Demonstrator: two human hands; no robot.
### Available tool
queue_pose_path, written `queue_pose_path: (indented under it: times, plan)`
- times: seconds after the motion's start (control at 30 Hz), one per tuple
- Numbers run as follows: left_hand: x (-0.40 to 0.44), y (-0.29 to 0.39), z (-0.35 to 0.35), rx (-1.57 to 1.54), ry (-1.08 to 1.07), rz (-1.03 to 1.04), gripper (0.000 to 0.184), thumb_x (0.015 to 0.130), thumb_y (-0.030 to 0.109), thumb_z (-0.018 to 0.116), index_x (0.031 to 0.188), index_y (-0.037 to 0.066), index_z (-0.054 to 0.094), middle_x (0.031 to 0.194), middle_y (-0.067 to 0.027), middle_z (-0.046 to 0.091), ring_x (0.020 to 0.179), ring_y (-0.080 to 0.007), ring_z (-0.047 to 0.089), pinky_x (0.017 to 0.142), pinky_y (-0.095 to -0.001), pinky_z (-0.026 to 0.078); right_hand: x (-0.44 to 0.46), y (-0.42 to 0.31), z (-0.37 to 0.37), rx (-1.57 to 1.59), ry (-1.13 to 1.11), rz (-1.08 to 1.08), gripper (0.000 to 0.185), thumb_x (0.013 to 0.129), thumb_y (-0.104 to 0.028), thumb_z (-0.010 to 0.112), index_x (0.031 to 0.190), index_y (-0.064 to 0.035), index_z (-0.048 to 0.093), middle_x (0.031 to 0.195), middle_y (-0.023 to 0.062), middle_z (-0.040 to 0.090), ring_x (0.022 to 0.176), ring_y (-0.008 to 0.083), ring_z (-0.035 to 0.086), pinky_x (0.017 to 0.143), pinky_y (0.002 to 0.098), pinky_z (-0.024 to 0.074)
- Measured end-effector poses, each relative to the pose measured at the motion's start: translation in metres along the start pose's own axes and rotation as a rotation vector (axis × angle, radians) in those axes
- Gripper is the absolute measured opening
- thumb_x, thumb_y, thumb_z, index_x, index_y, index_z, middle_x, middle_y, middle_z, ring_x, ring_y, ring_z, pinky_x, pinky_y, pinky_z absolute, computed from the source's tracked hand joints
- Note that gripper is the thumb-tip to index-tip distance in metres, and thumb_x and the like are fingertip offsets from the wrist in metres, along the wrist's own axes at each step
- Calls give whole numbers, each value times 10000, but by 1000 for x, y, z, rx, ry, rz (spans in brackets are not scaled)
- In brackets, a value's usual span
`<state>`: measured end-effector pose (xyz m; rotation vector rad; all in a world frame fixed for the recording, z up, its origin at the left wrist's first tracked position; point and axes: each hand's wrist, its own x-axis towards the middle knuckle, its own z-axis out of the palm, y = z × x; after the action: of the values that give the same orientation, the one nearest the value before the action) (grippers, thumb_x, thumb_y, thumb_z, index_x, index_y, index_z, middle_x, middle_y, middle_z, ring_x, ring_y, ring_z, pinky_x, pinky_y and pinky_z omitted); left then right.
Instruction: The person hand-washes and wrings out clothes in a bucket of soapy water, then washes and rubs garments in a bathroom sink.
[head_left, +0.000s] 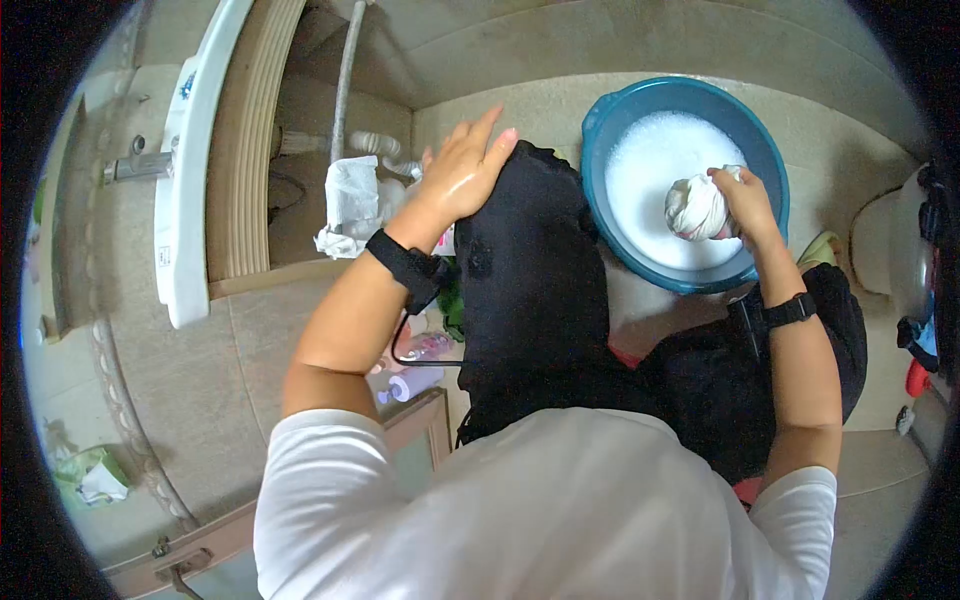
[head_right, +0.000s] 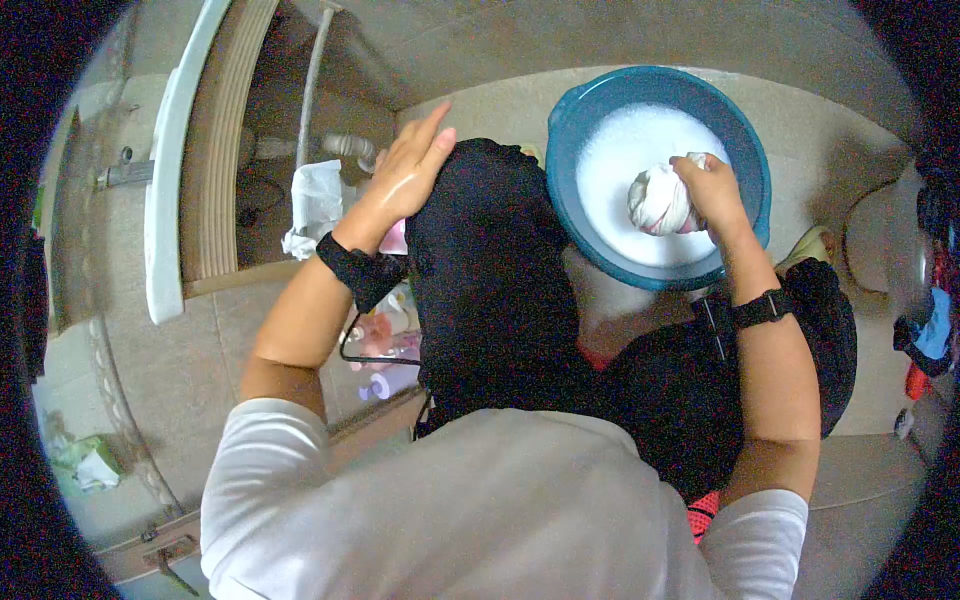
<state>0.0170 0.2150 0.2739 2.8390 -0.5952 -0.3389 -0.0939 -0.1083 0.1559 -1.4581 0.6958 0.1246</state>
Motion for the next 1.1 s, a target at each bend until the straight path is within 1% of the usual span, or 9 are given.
queue_pose_path:
  times: [0.3,0.47,0.53,0.57,0.6,0.67,0.87,0.9,1.1]
  plan:
    - [25,57,-4,186,163,188,559,895,518,301,1323,165,368,1303,-143,422,1209,-326,397,961,-621,218,5,7,-1,-60,22,-61,283,761,-236,611,906,7,594,777,99,633,677,178,612,617,301,485]
    - [39,69,5,210,89,316,607,868,574,314,1321,174,375,1305,-159,417,1209,-326,400,958,-665,182,-5,-1,-12,-101,104,-134,390,759,-291,617,966,36,572,808,160,632,583,231,622,437,360,515]
    - [46,72,-1,117,109,390,599,870,581,301,1312,188,393,1292,-139,439,1206,-319,405,953,-655,197,-33,-27,-19,-81,103,-76,356,772,-283,612,976,4,559,786,94,608,633,171,608,383,310,485]
    - [54,74,-3,25,122,438,601,870,586,298,1300,183,413,1282,-141,449,1197,-320,416,955,-637,211,-37,-29,-30,-119,107,-147,351,775,-286,609,959,10,563,784,98,607,613,174,604,421,320,501]
    - [57,80,-8,-27,101,473,561,905,514,291,1303,138,410,1281,-140,452,1211,-293,402,993,-510,253,-27,-19,-43,-205,165,-303,345,773,-295,614,939,5,574,792,108,611,607,176,602,444,326,503]
    - [56,100,-17,-78,112,520,533,907,500,314,1284,141,430,1262,-129,470,1200,-294,412,981,-540,247,-63,-53,-59,-360,174,-192,412,706,-325,637,926,21,608,814,161,646,714,227,634,649,332,505]
    - [17,119,-8,87,-47,600,494,903,491,338,1247,161,464,1264,-95,470,1197,-289,413,970,-610,210,-135,-101,-81,-1046,149,-113,396,738,-311,605,993,-8,584,811,157,638,656,224,633,551,312,515]
    - [13,117,-4,100,-61,619,480,903,479,347,1244,164,468,1263,-97,468,1202,-286,407,972,-617,203,-151,-110,-70,-1111,165,28,386,735,-343,587,970,-37,597,832,173,636,733,276,640,624,358,520]
    - [8,108,13,36,-131,652,466,896,464,375,1206,141,501,1244,-94,479,1192,-286,414,970,-614,204,-163,-36,-45,-1400,49,0,365,726,-365,572,931,-66,615,886,175,633,854,321,615,728,411,504]
